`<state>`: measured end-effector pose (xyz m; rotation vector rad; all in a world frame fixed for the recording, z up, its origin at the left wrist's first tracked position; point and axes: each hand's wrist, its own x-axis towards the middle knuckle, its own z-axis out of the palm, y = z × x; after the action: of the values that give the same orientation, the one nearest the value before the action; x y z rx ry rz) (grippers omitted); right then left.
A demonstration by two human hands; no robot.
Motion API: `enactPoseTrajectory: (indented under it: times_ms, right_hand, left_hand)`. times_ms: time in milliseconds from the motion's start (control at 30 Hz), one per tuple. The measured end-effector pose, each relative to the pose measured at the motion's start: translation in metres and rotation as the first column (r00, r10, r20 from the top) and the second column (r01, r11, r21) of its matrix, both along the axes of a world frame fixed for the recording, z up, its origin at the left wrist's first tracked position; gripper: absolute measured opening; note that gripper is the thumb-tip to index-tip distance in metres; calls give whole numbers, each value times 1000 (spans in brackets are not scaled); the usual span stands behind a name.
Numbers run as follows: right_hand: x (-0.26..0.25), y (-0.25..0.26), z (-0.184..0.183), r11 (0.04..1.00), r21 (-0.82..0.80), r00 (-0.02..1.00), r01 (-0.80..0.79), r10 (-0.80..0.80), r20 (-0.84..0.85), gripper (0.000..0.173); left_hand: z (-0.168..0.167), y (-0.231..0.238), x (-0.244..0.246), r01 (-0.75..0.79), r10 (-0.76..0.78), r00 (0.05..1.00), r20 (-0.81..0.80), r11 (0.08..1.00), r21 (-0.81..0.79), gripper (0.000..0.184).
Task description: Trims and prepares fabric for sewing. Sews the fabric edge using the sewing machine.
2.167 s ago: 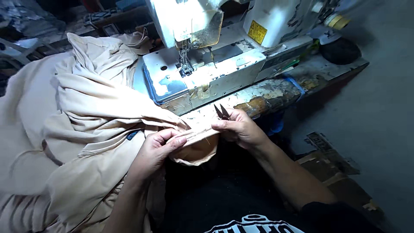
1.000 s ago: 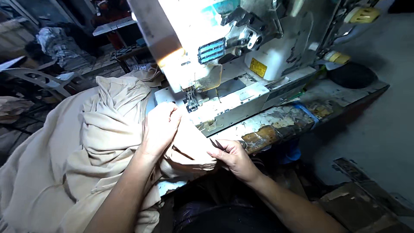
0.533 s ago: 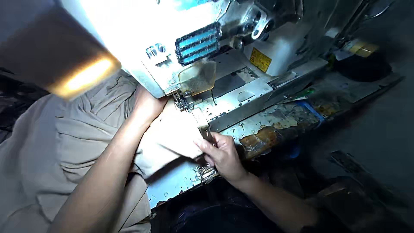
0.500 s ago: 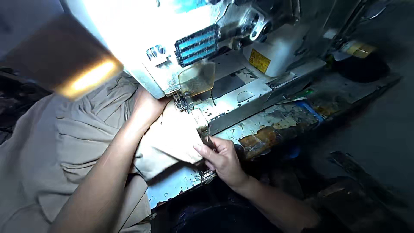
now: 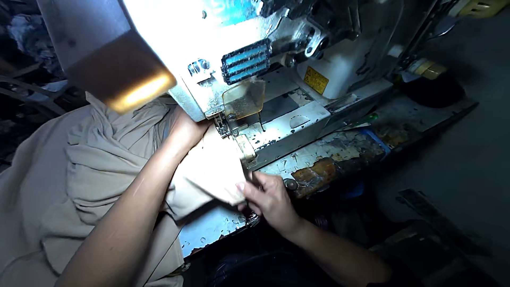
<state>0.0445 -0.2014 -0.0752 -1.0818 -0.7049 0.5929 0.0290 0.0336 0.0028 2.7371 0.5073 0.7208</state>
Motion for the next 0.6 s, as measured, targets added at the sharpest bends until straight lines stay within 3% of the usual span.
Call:
enactPoseTrajectory:
  times_ms: [133,333,600]
  right_hand:
    - [-12,-12,-10,997,64,998,-43,46,-49,19]
    - [1,4,-6,997,63,996,34,-28,-88,15]
    - [3,8,-6,997,55,996,57,-53,-75,15]
  left_hand:
    - [0,-3,-7,116,-110,993,49,985,-129,37]
    - [4,-5,0,-27,27,1000,5,999,-22,50]
    - [1,-2,1,-49,48,999,10,998,28,54]
